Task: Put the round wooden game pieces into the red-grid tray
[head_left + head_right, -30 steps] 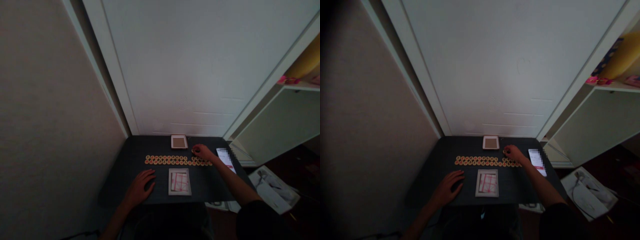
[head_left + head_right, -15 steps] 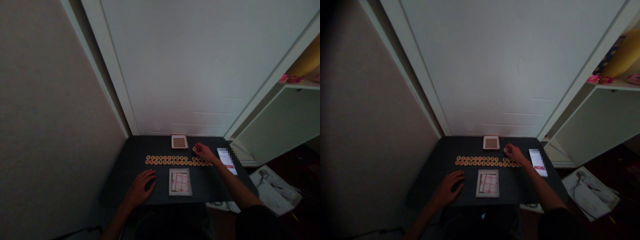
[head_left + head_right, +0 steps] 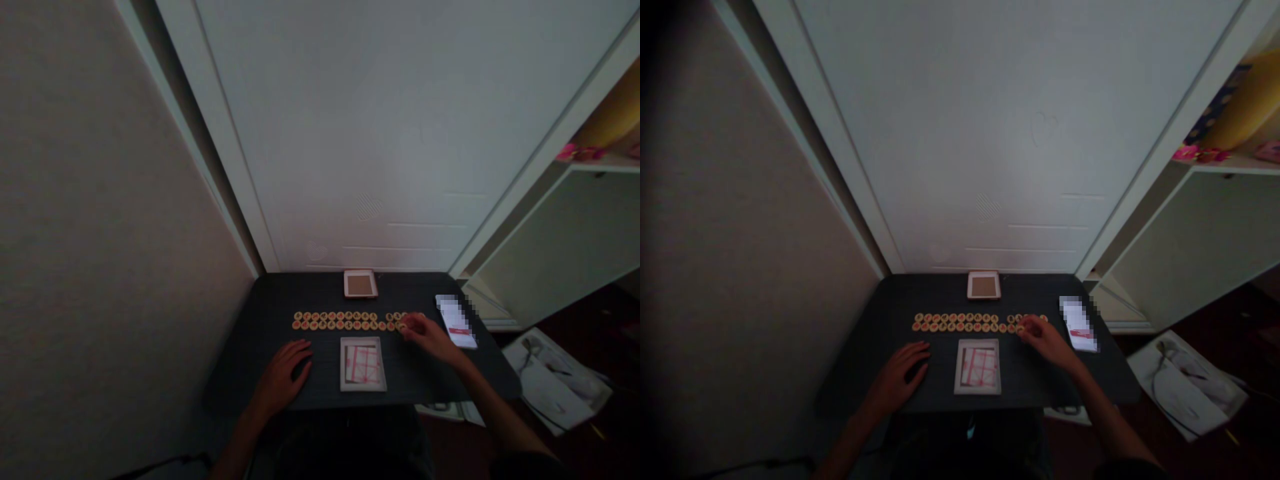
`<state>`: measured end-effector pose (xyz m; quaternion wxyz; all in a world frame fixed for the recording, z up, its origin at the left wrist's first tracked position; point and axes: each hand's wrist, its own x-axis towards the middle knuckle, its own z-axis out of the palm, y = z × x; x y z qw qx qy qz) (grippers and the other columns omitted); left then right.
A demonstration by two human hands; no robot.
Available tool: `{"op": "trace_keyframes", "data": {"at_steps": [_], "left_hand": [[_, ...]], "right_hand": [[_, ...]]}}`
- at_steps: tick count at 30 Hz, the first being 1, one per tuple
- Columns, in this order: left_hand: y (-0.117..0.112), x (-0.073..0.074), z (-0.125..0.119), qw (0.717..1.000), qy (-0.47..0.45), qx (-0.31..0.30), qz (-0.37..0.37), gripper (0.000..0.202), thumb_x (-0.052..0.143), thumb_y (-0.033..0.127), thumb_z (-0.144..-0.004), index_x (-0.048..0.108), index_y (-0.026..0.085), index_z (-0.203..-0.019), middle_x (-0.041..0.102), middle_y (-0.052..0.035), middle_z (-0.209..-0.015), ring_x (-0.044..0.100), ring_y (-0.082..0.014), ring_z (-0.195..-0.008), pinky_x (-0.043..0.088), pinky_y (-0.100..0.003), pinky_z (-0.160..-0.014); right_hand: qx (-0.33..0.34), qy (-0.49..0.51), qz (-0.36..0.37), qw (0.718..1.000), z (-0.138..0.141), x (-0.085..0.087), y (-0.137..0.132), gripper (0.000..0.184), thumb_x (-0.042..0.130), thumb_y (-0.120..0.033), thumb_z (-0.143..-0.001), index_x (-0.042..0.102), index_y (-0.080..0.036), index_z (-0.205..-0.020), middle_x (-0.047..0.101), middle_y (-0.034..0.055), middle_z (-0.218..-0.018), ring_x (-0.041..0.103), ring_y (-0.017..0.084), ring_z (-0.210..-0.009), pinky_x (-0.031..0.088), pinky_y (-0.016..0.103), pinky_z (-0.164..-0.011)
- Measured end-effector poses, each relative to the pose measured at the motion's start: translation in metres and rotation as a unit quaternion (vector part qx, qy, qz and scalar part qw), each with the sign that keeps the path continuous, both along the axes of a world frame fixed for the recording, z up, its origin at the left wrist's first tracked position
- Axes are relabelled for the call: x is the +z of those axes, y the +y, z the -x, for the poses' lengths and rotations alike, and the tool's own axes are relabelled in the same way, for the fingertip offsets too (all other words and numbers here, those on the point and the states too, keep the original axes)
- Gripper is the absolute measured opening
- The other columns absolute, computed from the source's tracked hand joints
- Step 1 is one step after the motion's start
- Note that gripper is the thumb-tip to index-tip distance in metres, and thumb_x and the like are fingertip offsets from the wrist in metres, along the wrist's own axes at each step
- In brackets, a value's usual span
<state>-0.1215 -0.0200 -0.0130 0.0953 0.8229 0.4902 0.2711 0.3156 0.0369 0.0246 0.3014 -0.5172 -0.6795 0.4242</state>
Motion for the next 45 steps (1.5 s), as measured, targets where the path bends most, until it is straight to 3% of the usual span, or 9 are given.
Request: {"op": "trace_keyframes", "data": {"at_steps": [6,10,14,19,26,31,37,45], "left_hand": [[0.000,-0.003,0.003,1.000,-0.009,0.013,-0.027,0.021,0.056,0.030,-0.095,0.070,0.027,-0.111,0.075,-0.0044,-0.116,0.067,-0.0260,-0.114,0.053,-0.050,-0.102],[0.000,-0.002,0.001,0.999,-0.033,0.022,-0.034,0.019,0.057,0.029,-0.095,0.071,0.025,-0.108,0.077,-0.0052,-0.107,0.070,-0.0247,-0.102,0.056,-0.046,-0.094],[-0.005,0.006,-0.015,0.997,-0.073,0.017,0.006,0.017,0.058,0.031,-0.095,0.071,0.026,-0.105,0.076,-0.0038,-0.102,0.071,-0.0224,-0.097,0.057,-0.041,-0.091],[-0.015,0.024,-0.057,0.985,-0.156,0.015,0.075,0.017,0.059,0.032,-0.095,0.072,0.026,-0.103,0.077,-0.0022,-0.100,0.072,-0.0199,-0.093,0.058,-0.035,-0.088],[-0.025,0.044,-0.104,0.958,-0.226,-0.020,0.176,0.021,0.063,0.036,-0.092,0.072,0.026,-0.107,0.077,-0.0025,-0.104,0.072,-0.0181,-0.084,0.057,-0.032,-0.082],[-0.022,0.046,-0.117,0.931,-0.280,-0.029,0.234,0.024,0.067,0.036,-0.088,0.072,0.024,-0.108,0.077,-0.0043,-0.106,0.073,-0.0200,-0.088,0.059,-0.031,-0.080],[-0.017,0.044,-0.126,0.902,-0.342,-0.017,0.262,0.028,0.070,0.037,-0.085,0.074,0.023,-0.108,0.079,-0.0061,-0.104,0.074,-0.0226,-0.090,0.059,-0.033,-0.082],[-0.014,0.047,-0.124,0.894,-0.349,-0.029,0.281,0.031,0.073,0.042,-0.082,0.077,0.024,-0.107,0.079,-0.0074,-0.099,0.073,-0.0232,-0.085,0.059,-0.033,-0.077]], "right_hand": [[-0.046,0.077,0.081,0.993,0.001,-0.013,-0.038,0.047,0.067,-0.064,-0.081,0.057,-0.022,-0.101,0.071,0.0029,-0.083,0.071,0.022,-0.077,0.054,0.032,-0.067],[-0.062,0.126,0.103,0.985,0.019,-0.023,-0.060,0.044,0.070,-0.061,-0.080,0.055,-0.021,-0.092,0.070,0.0017,-0.082,0.070,0.020,-0.076,0.053,0.031,-0.069],[-0.070,0.154,0.108,0.980,0.040,-0.018,-0.073,0.044,0.071,-0.058,-0.080,0.058,-0.022,-0.102,0.070,0.0014,-0.087,0.071,0.020,-0.078,0.054,0.032,-0.072],[-0.026,0.133,0.111,0.985,0.067,-0.004,-0.078,0.038,0.071,-0.052,-0.082,0.065,-0.022,-0.104,0.074,0.0034,-0.090,0.071,0.022,-0.084,0.053,0.030,-0.073],[-0.026,0.167,0.130,0.977,0.102,-0.004,-0.084,0.050,0.072,-0.050,-0.082,0.064,-0.021,-0.122,0.077,0.0039,-0.087,0.071,0.021,-0.081,0.054,0.030,-0.072],[-0.012,0.191,0.105,0.976,0.112,0.004,-0.086,0.052,0.070,-0.051,-0.085,0.065,-0.024,-0.128,0.077,0.0068,-0.107,0.071,0.025,-0.098,0.054,0.038,-0.090],[0.006,0.161,0.064,0.985,0.111,0.015,-0.081,0.047,0.067,-0.050,-0.087,0.067,-0.025,-0.127,0.073,0.0081,-0.120,0.069,0.027,-0.106,0.052,0.042,-0.097],[0.000,0.126,0.015,0.992,0.113,0.013,-0.081,0.041,0.068,-0.051,-0.087,0.069,-0.025,-0.119,0.075,0.0076,-0.112,0.071,0.026,-0.100,0.053,0.042,-0.094]]}}
